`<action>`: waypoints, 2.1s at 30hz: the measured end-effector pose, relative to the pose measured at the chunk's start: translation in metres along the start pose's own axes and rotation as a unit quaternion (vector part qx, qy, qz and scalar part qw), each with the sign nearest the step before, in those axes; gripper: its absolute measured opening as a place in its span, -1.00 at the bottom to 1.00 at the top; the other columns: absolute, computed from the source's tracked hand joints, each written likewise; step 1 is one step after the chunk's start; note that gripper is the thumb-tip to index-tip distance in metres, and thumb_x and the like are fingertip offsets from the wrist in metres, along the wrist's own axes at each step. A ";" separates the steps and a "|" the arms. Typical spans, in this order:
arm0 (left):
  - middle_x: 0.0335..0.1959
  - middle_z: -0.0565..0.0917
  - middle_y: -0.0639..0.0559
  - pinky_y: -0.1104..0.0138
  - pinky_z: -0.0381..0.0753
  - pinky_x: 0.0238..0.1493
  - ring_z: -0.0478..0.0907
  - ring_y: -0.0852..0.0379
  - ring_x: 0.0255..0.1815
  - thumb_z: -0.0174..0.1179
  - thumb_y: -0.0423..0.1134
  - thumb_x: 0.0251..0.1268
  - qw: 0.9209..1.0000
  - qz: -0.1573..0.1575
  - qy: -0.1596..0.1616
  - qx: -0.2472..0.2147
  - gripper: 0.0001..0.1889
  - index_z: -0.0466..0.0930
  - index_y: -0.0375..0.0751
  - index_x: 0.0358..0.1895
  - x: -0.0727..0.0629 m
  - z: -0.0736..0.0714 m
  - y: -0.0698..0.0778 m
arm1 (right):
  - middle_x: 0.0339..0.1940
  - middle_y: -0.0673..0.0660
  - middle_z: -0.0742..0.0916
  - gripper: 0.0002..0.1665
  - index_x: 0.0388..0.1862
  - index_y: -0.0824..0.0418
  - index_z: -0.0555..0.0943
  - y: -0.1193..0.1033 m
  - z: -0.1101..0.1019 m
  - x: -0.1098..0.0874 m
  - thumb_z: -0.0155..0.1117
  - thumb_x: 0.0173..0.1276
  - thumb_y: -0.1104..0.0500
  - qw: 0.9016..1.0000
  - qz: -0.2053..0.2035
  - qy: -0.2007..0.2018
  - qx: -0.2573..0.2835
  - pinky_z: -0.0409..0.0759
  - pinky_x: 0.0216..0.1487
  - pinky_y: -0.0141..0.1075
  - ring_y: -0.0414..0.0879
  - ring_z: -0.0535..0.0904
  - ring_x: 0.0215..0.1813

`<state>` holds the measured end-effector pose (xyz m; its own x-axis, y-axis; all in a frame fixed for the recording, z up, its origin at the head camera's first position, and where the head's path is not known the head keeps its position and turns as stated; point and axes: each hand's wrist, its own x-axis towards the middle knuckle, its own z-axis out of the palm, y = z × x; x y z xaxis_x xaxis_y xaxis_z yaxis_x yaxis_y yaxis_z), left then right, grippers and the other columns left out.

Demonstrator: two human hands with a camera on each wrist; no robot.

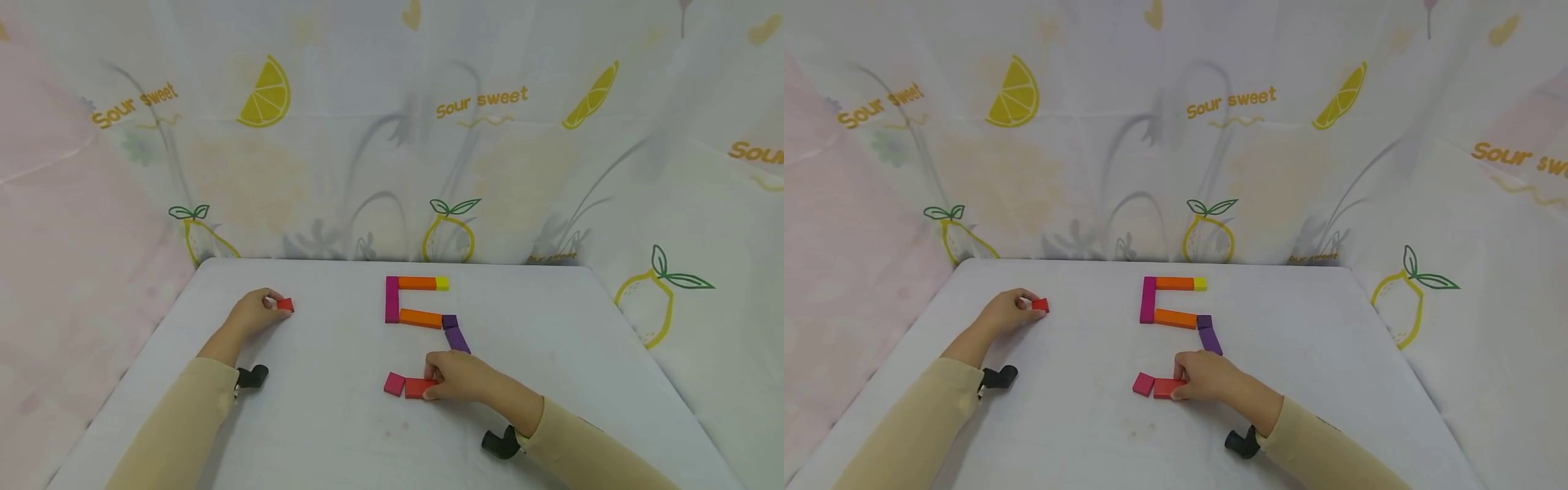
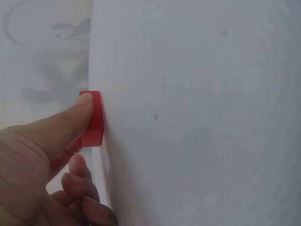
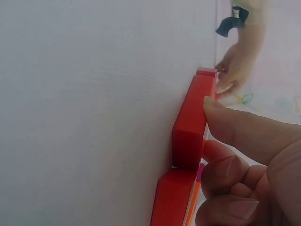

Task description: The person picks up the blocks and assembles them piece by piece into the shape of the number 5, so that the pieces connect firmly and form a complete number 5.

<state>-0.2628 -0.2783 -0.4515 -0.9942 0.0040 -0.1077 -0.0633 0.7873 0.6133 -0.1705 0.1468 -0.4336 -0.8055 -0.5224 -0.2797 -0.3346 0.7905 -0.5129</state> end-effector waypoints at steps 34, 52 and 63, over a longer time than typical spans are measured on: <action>-0.33 0.44 -0.06 0.25 0.37 -0.31 0.41 0.02 -0.30 0.41 -0.03 0.21 1.000 0.001 -0.025 0.011 -0.51 0.58 -0.34 0.02 -0.031 0.026 0.047 | -0.53 -0.04 0.54 -0.73 -0.31 0.07 0.58 -0.003 -0.003 -0.004 0.55 0.20 0.07 1.000 -0.006 0.005 0.005 0.40 -0.38 -0.30 -0.14 0.44 -0.41; -0.42 0.41 -0.01 0.29 0.35 -0.45 0.36 0.10 -0.47 0.46 -0.11 0.15 0.998 0.048 -0.051 -0.010 -0.63 0.63 -0.22 -0.06 -0.056 0.049 0.087 | -0.55 -0.06 0.53 -0.72 -0.32 0.03 0.57 0.001 -0.002 0.001 0.55 0.20 0.06 1.000 0.004 -0.003 0.007 0.39 -0.40 -0.34 -0.17 0.43 -0.43; -0.43 0.43 -0.02 0.29 0.35 -0.46 0.37 0.09 -0.45 0.49 -0.11 0.12 0.997 0.041 -0.055 -0.018 -0.65 0.64 -0.19 -0.11 -0.067 0.062 0.101 | -0.55 -0.06 0.52 -0.73 -0.32 0.05 0.56 0.001 -0.002 0.000 0.55 0.20 0.07 1.000 -0.003 -0.003 0.011 0.38 -0.41 -0.34 -0.17 0.42 -0.44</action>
<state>-0.1975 -0.1609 -0.4307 -0.9805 0.1375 -0.1405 0.0130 0.7586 0.6515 -0.1716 0.1482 -0.4322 -0.8011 -0.5283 -0.2812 -0.3280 0.7806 -0.5320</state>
